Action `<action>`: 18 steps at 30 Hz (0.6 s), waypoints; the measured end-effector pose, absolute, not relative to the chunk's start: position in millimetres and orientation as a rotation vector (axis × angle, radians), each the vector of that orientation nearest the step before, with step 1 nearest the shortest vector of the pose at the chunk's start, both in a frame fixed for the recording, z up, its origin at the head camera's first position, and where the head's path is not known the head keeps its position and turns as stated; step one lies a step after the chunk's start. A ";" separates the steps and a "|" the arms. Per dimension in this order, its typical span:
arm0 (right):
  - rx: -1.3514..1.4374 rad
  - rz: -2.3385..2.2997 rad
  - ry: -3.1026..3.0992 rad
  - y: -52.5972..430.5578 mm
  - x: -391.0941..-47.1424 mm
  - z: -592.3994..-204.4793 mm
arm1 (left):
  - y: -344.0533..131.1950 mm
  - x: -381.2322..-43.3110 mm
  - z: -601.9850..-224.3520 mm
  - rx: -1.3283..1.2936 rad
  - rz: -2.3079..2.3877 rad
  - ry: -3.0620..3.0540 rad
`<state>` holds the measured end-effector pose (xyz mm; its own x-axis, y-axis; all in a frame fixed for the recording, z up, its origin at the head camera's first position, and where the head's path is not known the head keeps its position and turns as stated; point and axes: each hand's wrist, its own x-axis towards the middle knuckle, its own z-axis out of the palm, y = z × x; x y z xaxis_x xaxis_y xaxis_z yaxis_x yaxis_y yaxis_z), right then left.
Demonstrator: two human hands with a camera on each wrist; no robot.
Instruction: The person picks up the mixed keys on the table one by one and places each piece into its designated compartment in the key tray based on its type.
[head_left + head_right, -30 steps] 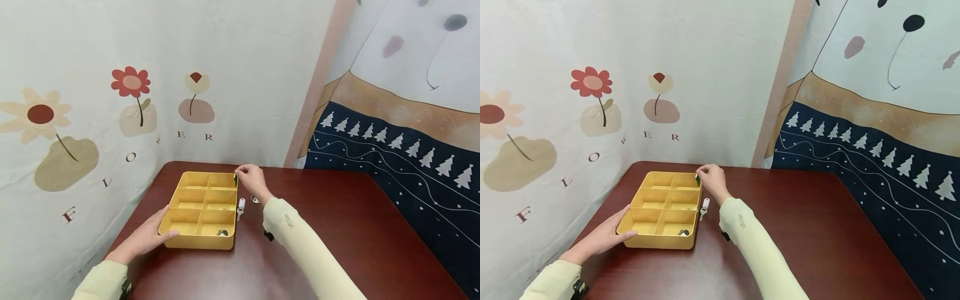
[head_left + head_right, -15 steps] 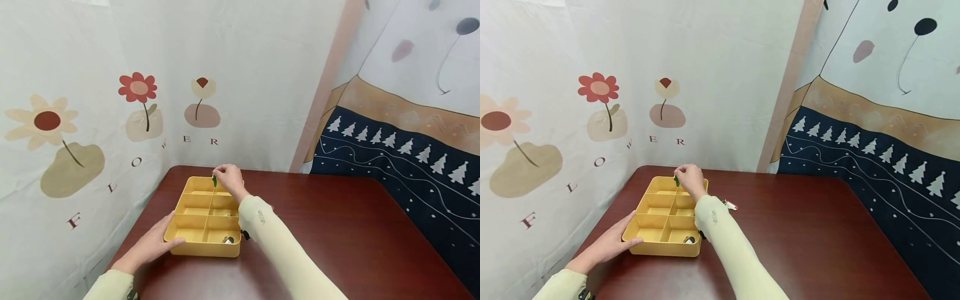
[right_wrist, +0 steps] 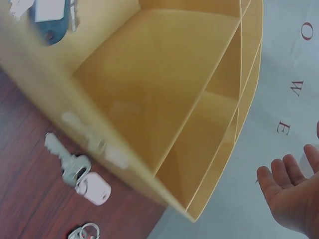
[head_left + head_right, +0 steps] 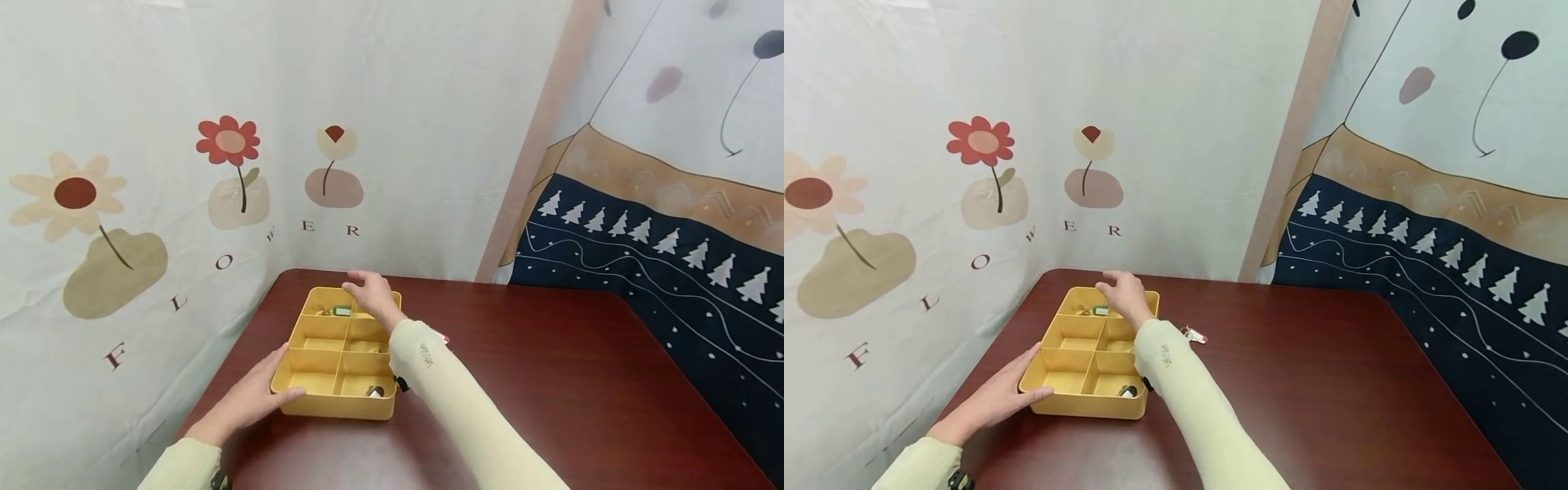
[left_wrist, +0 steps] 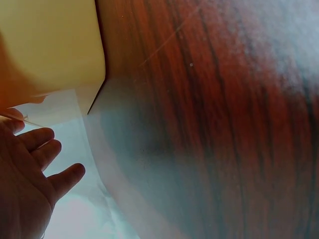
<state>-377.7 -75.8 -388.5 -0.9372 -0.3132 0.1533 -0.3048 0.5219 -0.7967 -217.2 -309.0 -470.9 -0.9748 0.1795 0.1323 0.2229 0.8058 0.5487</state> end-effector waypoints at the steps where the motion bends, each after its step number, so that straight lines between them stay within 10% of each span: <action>1: -0.549 -1.422 2.741 -72.2 -377.4 -388.3 | -308.8 -217.1 -470.5 -0.324 -0.897 -2.918; 18: -0.433 -1.485 2.811 5.2 -375.7 -400.4 | -310.2 -222.3 -471.8 -0.344 -0.892 -2.933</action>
<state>-375.7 5.2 -400.4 -0.9614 -0.2054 0.1829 -0.2668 0.5357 -0.8011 -222.3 -310.2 -471.8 -0.9735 0.1956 0.1185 0.2284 0.8082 0.5428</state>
